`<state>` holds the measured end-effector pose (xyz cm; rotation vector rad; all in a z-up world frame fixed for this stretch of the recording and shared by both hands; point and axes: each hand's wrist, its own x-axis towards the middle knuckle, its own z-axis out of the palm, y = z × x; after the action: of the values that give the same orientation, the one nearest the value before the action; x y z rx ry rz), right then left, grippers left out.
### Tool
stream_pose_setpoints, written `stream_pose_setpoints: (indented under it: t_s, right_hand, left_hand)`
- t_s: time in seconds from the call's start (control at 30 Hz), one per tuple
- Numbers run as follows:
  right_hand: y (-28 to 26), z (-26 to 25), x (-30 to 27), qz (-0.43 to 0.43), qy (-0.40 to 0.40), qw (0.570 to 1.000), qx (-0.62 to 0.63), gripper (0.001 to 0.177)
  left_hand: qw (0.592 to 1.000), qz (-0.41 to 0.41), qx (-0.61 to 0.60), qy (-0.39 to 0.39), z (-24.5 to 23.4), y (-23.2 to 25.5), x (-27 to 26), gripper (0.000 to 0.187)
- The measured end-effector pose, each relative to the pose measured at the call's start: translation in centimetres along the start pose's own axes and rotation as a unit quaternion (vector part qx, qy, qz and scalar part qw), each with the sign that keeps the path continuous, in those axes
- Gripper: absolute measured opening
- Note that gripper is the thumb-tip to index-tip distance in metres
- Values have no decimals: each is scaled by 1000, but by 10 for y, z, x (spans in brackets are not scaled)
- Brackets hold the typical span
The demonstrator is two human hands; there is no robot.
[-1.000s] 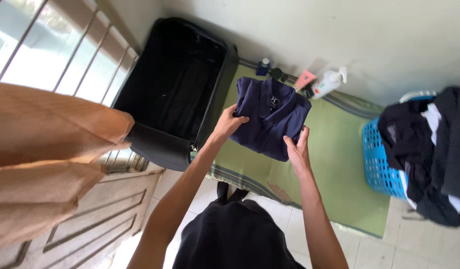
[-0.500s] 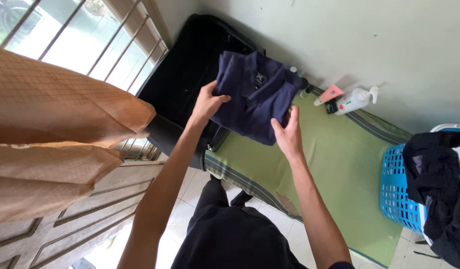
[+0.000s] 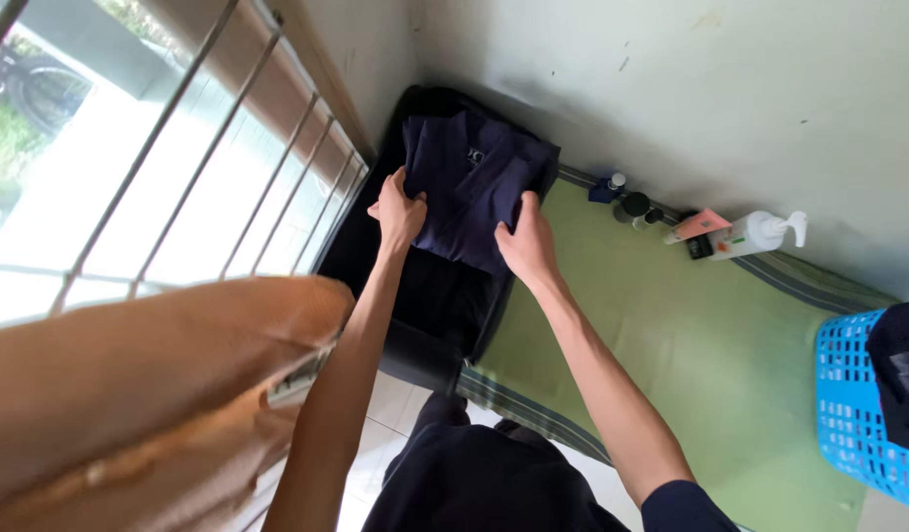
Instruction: The person folds a dark blue shirt on a green surface, then places it into an open black suitcase. The person then picks up a pair of dark trousers from a nearby pile and begins to fold them.
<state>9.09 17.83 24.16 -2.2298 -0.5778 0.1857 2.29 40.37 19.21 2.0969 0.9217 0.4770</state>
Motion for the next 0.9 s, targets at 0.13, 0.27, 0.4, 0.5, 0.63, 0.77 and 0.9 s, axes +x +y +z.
stream_pose_setpoints:
  t_s: [0.13, 0.27, 0.4, 0.5, 0.63, 0.77, 0.9]
  right_hand:
    - [6, 34, 36, 73, -79, 991, -81, 65]
    - [16, 61, 57, 119, -140, 972, -147, 71]
    - [23, 87, 76, 172, -177, 949, -197, 69]
    - [34, 101, 87, 220, -212, 933, -193, 80]
    - [48, 114, 96, 215, -206, 931, -212, 77]
    - [48, 115, 99, 249, -211, 922, -208, 81]
    - [37, 114, 94, 196, -119, 956, -182, 108]
  left_hand:
    - [999, -36, 12, -26, 30, -33, 30, 61]
    - [998, -56, 5, -32, 63, -65, 47, 58]
    - [998, -42, -25, -38, 92, -87, 56, 58]
    - [994, -75, 9, -79, 104, -93, 65, 59]
    - [993, -70, 23, -94, 103, -92, 70, 57]
    - [994, -41, 61, -82, 91, -81, 67, 70]
    - [988, 38, 136, -68, 80, -62, 56, 84]
